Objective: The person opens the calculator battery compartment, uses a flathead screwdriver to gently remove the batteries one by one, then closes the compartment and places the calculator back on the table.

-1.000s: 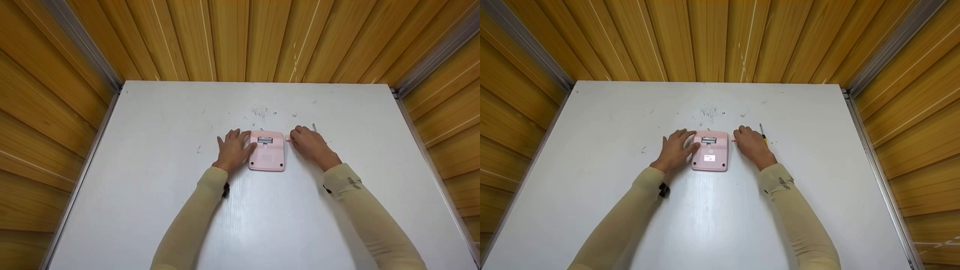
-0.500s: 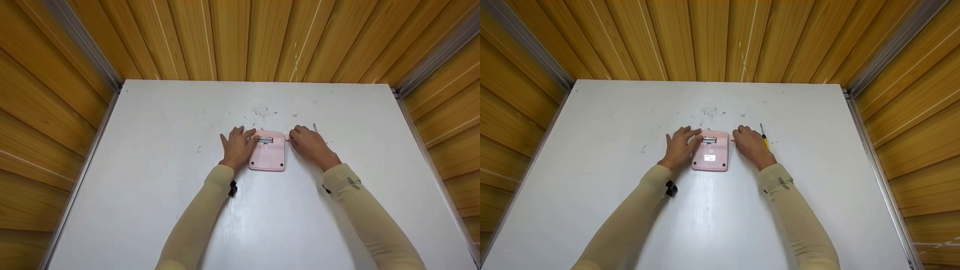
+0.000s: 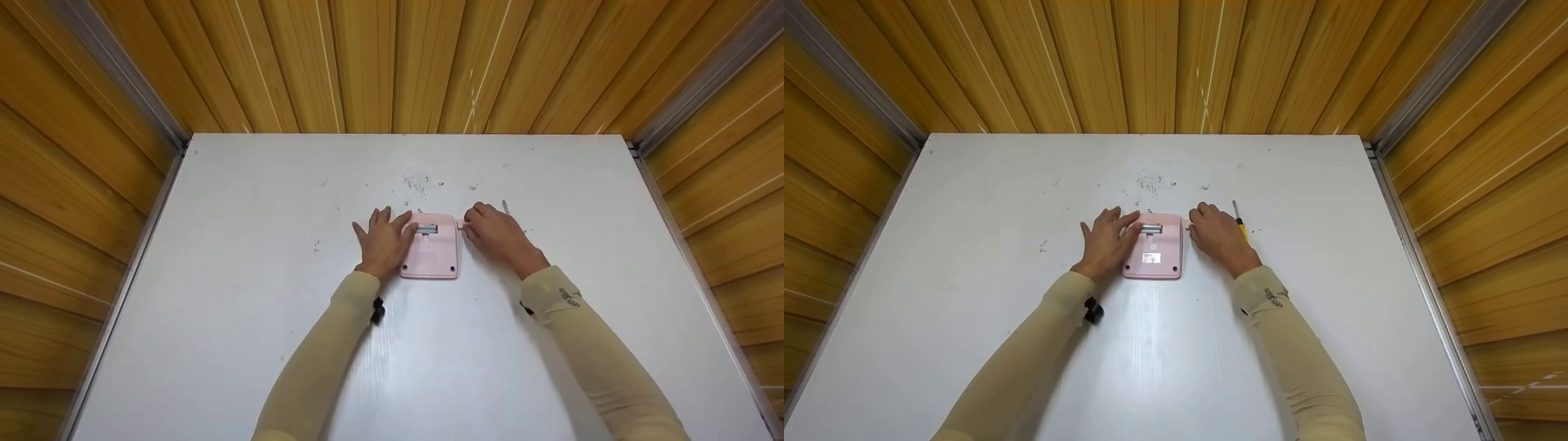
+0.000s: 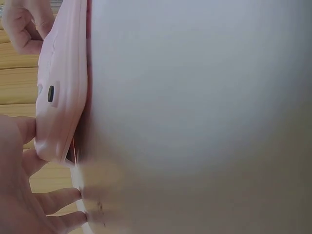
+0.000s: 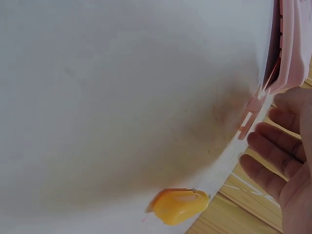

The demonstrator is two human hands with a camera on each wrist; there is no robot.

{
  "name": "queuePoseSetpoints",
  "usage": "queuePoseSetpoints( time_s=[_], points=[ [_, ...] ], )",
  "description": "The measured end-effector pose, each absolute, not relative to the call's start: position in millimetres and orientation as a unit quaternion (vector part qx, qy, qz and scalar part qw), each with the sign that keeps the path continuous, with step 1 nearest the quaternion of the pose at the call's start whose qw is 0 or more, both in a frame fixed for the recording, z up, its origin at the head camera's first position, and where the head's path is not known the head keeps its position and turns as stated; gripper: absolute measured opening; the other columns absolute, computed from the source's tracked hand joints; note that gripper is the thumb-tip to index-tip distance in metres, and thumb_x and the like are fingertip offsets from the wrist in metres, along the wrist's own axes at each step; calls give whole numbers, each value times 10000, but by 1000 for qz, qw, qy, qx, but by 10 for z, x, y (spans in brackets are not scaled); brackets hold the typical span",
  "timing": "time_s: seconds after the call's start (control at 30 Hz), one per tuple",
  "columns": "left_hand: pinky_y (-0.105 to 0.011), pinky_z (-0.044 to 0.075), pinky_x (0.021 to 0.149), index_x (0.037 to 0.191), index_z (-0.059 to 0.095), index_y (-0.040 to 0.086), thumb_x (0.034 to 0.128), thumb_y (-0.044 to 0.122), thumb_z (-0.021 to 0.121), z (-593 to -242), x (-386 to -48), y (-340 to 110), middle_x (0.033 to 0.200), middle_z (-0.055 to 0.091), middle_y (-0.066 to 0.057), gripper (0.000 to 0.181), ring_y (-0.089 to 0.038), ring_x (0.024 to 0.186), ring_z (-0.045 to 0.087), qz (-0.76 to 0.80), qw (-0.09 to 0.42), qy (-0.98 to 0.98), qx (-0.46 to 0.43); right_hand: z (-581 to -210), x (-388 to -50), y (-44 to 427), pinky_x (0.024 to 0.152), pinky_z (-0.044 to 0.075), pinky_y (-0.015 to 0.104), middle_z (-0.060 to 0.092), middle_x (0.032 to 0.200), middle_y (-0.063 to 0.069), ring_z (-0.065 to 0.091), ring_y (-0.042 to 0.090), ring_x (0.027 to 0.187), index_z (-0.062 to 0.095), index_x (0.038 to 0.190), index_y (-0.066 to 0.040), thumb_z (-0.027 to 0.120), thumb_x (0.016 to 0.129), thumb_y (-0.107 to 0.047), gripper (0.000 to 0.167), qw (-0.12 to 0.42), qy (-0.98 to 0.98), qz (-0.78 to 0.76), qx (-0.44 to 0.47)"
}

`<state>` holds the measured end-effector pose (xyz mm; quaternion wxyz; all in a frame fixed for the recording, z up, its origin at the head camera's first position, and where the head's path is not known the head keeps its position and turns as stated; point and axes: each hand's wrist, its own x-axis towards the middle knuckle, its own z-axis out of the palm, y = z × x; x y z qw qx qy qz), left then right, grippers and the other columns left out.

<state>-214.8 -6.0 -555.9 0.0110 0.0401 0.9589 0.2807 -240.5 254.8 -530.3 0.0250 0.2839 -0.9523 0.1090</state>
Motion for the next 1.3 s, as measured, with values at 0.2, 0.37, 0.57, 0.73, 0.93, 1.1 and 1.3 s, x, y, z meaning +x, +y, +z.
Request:
queuePoseSetpoints(
  time_s=[0.2,0.37,0.57,0.73,0.93,1.1,1.3],
  points=[
    [-788,63,1188,1519,623,265,1112,519,457,-5553,-2149,-58,1648,432,-161,507,-408,1569,281,278,11,960,42,-5292,-2420,2588,833,565,521,633,1106,193,627,366,999,655,1138,48,622,1063,-109,177,50,-956,122,264],
    [-783,57,1192,1521,621,270,1113,527,454,-5552,-2151,-63,1651,428,-160,511,-404,1571,277,275,12,961,40,-5280,-2432,2625,860,560,528,635,1123,212,636,382,1030,654,1159,60,619,1059,-118,207,47,-961,126,243],
    [-776,58,1196,1519,623,271,1110,528,451,-5550,-2162,-57,1649,433,-155,513,-400,1569,285,276,5,960,39,-5257,-2443,2692,905,553,543,620,1179,248,626,411,1070,630,1218,86,596,1072,-142,273,35,-973,120,196],
    [-789,63,1188,1514,628,275,1110,524,459,-5563,-2151,-65,1642,442,-157,504,-399,1568,288,282,0,959,43,-5283,-2424,2791,878,555,553,610,1145,269,624,433,1046,614,1198,110,582,1067,-115,263,48,-977,115,172],
    [-783,62,1191,1504,638,276,1109,517,470,-5572,-2129,-66,1639,449,-147,492,-387,1566,296,285,1,958,39,-5319,-2379,2896,876,536,603,598,1174,303,609,474,1069,576,1261,139,563,1071,-133,333,32,-986,106,127],
    [-776,58,1196,1505,637,279,1108,518,473,-5568,-2128,-71,1643,446,-141,491,-380,1569,293,283,4,958,36,-5345,-2354,2954,893,534,629,587,1250,348,599,508,1125,540,1349,169,557,1076,-184,446,8,-989,109,95],
    [-778,69,1195,1508,635,274,1112,518,466,-5569,-2132,-73,1641,448,-142,495,-385,1567,296,279,5,959,41,-5340,-2258,2981,815,540,639,590,1161,369,608,517,1046,541,1264,201,577,1063,-191,441,4,-991,113,67]
  ],
)
